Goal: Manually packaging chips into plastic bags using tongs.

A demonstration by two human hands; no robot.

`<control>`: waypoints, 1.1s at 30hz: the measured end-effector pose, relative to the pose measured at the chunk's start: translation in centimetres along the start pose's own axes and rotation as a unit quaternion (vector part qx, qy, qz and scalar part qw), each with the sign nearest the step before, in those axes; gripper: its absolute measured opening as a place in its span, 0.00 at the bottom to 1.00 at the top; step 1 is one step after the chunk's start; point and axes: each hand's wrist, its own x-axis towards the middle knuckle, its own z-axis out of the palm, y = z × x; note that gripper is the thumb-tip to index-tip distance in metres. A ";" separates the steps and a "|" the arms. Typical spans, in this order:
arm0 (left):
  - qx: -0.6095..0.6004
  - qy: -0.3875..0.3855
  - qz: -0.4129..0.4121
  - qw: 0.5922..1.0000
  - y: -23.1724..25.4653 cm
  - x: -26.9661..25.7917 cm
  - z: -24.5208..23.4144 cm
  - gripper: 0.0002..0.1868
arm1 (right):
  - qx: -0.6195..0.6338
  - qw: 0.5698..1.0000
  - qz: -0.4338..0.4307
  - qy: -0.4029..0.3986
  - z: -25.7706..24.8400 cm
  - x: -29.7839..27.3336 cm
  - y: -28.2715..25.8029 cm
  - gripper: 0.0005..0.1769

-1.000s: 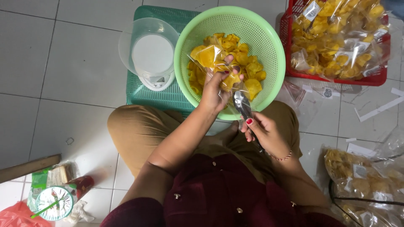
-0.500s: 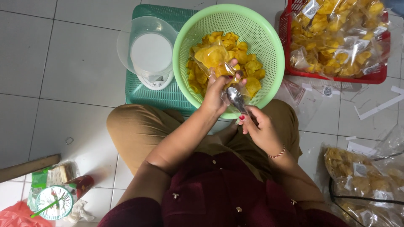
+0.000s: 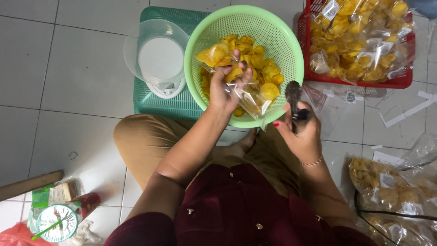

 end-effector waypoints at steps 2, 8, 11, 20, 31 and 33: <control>-0.001 -0.006 -0.016 1.000 -0.6 0.0 -0.6 0.11 | -0.033 0.999 -0.003 0.004 0.4 1.1 -1.2 0.23; 0.028 -0.009 -0.025 0.999 0.3 -0.2 -0.9 0.10 | -0.094 0.995 0.017 0.033 1.3 2.6 -3.1 0.10; 0.033 0.003 -0.025 0.999 0.9 0.4 -1.3 0.13 | -0.104 0.993 -0.016 0.056 1.0 3.6 -3.7 0.11; 0.011 0.114 -0.094 0.989 -1.2 -2.1 -3.0 0.38 | -0.130 0.975 -0.175 0.046 0.3 6.5 -5.4 0.15; -0.067 0.115 -0.015 0.991 0.9 0.2 -3.0 0.22 | 0.014 0.999 0.001 -0.048 -0.1 3.8 -4.1 0.14; -0.009 0.071 0.038 0.997 1.7 0.4 -2.7 0.12 | 0.010 0.999 0.035 -0.040 -1.0 3.1 -3.4 0.16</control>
